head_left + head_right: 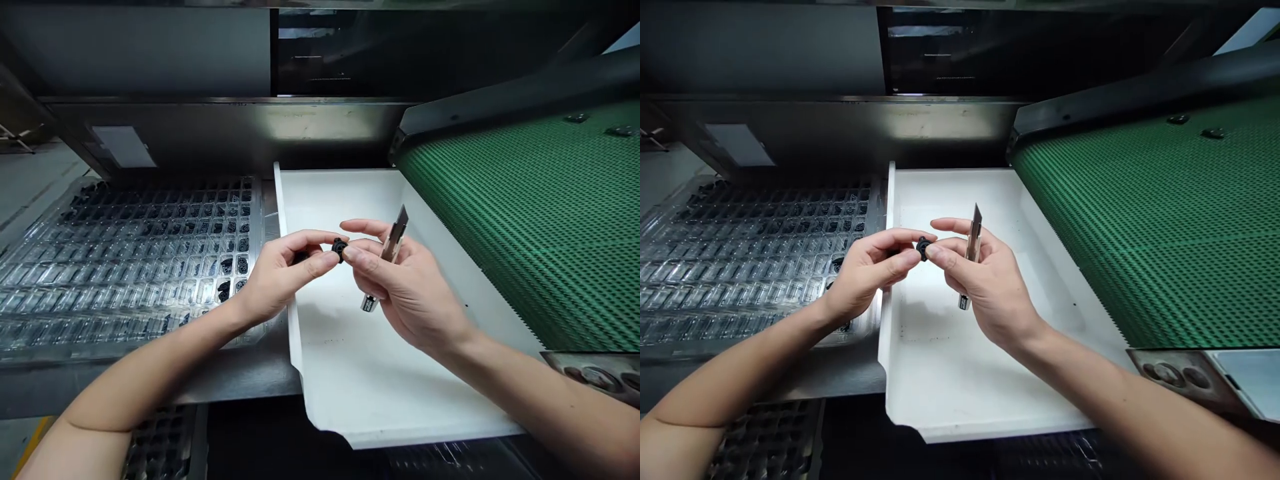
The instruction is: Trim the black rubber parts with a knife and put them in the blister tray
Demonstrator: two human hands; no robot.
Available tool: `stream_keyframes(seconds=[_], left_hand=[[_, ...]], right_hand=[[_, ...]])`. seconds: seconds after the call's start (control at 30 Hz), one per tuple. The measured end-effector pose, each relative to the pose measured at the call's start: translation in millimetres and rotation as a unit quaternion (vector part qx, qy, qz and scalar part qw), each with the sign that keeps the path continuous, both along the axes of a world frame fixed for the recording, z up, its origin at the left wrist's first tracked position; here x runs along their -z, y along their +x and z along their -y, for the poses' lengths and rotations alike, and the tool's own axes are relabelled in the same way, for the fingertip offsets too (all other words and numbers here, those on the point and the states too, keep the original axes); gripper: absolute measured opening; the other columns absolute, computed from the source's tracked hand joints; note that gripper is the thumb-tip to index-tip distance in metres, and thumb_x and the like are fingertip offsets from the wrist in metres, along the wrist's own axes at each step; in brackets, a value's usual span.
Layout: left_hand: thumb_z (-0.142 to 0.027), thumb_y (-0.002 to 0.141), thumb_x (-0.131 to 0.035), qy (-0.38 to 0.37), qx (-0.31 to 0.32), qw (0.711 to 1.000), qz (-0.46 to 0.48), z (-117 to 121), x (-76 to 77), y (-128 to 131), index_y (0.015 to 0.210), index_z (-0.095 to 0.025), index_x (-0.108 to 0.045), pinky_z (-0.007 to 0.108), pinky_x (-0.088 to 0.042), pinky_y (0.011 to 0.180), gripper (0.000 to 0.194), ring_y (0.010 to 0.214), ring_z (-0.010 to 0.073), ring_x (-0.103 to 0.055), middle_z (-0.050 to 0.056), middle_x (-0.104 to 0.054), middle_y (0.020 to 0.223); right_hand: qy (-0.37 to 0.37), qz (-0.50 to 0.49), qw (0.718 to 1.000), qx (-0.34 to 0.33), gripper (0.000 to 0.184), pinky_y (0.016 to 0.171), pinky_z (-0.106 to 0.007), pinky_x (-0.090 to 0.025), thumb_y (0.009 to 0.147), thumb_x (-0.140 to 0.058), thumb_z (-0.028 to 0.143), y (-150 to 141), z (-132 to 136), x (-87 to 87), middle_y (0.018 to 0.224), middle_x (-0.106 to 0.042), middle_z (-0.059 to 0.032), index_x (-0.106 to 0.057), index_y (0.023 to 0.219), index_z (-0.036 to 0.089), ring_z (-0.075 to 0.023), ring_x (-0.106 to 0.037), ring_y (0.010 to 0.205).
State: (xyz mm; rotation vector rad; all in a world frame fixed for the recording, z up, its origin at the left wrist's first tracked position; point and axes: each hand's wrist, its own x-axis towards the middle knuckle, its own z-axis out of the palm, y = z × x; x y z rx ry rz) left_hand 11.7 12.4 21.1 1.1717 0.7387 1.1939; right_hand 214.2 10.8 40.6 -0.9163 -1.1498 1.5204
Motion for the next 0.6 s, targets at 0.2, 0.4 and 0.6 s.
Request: stream_keyframes(seconds=[0.2, 0.4, 0.6], left_hand=[[-0.045, 0.091, -0.099, 0.015, 0.004, 1.000, -0.018, -0.7, 5.5, -1.3, 0.121, -0.023, -0.093, 0.026, -0.035, 0.064, 0.037, 0.070, 0.0101, -0.043, 0.004, -0.067, 0.084], [-0.042, 0.089, -0.101, 0.013, 0.003, 1.000, -0.001, 0.2, 3.0, -0.8, 0.113, -0.020, -0.093, 0.023, -0.033, 0.060, 0.033, 0.065, 0.0075, -0.040, 0.003, -0.068, 0.080], [-0.047, 0.080, -0.107, -0.063, 0.001, 0.997, 0.051, -2.4, -1.9, -2.1, 0.109, -0.014, -0.088, 0.021, -0.023, 0.051, 0.048, 0.056, 0.0055, -0.038, 0.002, -0.065, 0.072]], right_hand=[[0.009, -0.004, 1.000, -0.007, 0.051, 0.050, -0.020, -0.024, 0.085, -0.110, 0.039, 1.6, -2.5, 0.7, 0.065, -0.050, 0.0081, -0.075, 0.115, 0.018, -0.0067, -0.031, 0.057], [0.022, 0.037, 0.999, -0.001, 0.053, 0.051, -0.020, -0.031, 0.081, -0.111, 0.047, 4.1, -4.0, 0.7, 0.074, -0.063, 0.0015, -0.077, 0.110, 0.019, -0.0082, -0.039, 0.060], [0.082, 0.105, 0.991, -0.021, 0.055, 0.050, -0.026, -0.025, 0.109, -0.080, 0.073, 6.1, -6.7, 5.9, 0.097, -0.067, -0.0034, -0.076, 0.128, 0.022, -0.0082, -0.035, 0.060]])
